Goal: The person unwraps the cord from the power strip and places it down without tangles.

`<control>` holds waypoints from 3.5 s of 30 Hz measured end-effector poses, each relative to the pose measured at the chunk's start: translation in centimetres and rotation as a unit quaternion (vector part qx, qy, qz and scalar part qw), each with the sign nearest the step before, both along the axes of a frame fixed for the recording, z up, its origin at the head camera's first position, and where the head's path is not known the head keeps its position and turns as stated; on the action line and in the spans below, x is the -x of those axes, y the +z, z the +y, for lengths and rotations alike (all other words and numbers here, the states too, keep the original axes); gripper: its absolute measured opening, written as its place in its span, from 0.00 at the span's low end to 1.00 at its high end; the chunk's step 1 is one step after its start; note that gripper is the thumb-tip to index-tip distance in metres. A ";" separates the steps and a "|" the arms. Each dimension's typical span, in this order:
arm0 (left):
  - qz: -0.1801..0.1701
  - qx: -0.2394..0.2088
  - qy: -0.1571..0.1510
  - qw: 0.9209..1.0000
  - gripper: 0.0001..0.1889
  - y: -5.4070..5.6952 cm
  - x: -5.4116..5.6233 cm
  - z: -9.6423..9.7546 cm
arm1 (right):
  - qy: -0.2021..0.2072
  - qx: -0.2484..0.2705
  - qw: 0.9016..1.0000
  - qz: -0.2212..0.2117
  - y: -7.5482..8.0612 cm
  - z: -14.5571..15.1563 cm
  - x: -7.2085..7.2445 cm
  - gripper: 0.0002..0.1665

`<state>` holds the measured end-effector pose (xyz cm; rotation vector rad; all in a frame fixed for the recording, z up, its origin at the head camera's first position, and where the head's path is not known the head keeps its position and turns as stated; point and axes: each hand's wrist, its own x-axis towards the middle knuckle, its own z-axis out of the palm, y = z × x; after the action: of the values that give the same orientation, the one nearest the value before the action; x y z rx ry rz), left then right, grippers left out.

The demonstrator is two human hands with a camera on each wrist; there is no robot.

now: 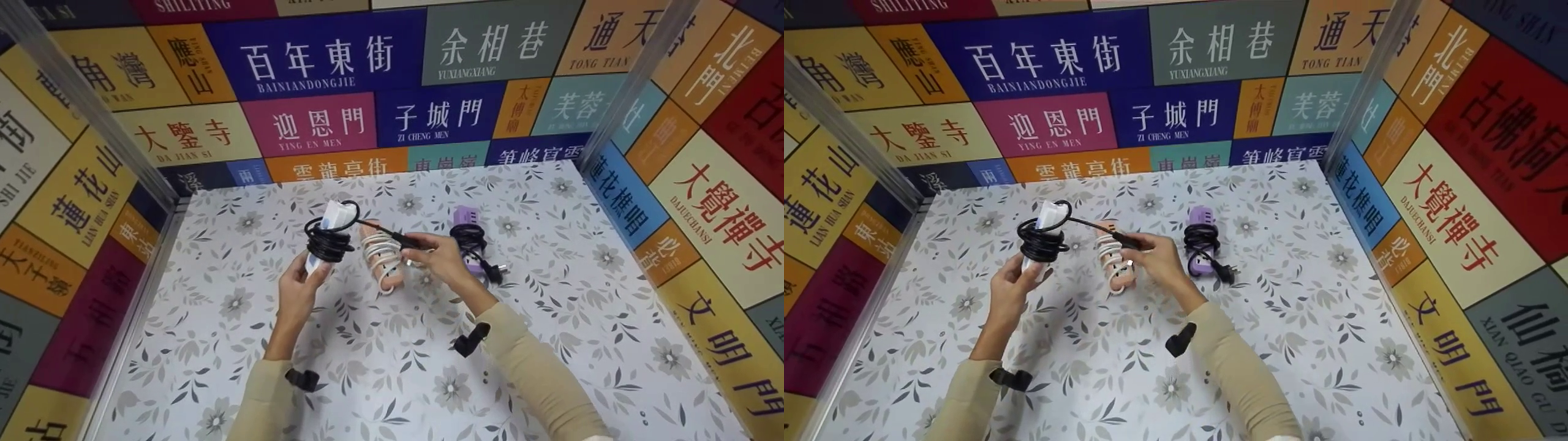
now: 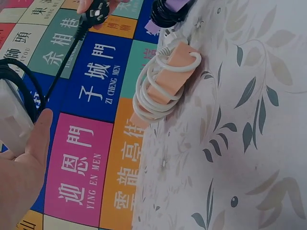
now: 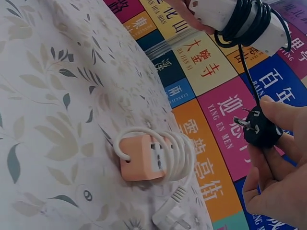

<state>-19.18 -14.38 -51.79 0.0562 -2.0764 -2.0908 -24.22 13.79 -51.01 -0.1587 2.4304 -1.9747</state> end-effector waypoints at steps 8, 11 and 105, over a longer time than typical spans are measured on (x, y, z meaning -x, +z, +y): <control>0.004 0.032 -0.003 0.999 0.29 -0.5 0.2 0.3 | -0.014 -0.023 1.000 0.004 2.9 0.5 2.1 0.26; 0.008 0.029 -0.005 1.000 0.30 -0.7 0.3 0.5 | -0.022 -0.022 0.999 0.009 4.0 0.6 2.1 0.27; -0.022 -0.046 0.055 0.997 0.28 1.2 0.4 -0.7 | 0.057 -0.322 0.898 0.293 -10.0 9.1 -8.2 0.17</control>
<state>-19.57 -15.08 -50.59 0.2261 -1.9512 -2.1361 -16.04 22.87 -61.02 -0.9658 3.1773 -1.0663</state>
